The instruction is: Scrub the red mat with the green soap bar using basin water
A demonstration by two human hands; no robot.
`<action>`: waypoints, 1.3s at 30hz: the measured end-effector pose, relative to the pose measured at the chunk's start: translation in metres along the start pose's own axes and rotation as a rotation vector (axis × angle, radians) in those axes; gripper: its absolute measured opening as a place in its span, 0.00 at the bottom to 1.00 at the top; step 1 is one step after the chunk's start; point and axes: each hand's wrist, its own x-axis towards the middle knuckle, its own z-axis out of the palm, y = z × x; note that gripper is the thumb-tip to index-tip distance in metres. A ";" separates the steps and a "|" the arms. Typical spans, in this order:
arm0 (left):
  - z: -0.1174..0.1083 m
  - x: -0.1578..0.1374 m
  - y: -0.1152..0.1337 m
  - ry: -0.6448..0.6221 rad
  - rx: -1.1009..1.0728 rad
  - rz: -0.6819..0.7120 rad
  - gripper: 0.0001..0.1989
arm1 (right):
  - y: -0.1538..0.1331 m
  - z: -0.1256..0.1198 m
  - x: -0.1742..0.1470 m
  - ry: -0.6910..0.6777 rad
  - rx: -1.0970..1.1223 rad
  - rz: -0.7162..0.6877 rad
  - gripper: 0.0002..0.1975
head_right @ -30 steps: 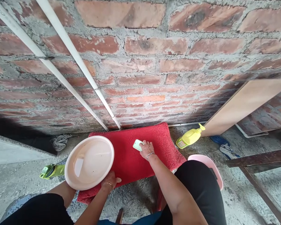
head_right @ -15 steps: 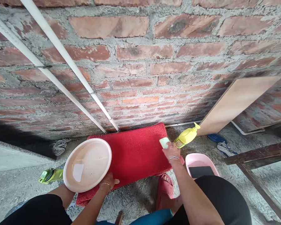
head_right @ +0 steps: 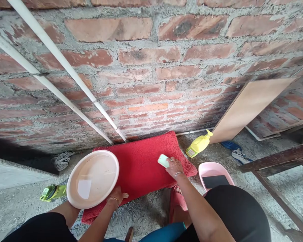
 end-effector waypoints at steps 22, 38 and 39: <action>-0.013 -0.011 0.011 -0.042 0.049 -0.002 0.21 | -0.129 0.011 0.028 0.013 -0.088 -0.251 0.23; -0.008 -0.002 0.008 -0.046 0.100 0.007 0.25 | 0.055 -0.032 0.039 0.004 0.128 0.430 0.26; -0.007 -0.002 0.007 -0.040 0.109 0.010 0.25 | 0.061 -0.032 0.039 0.011 0.160 0.485 0.26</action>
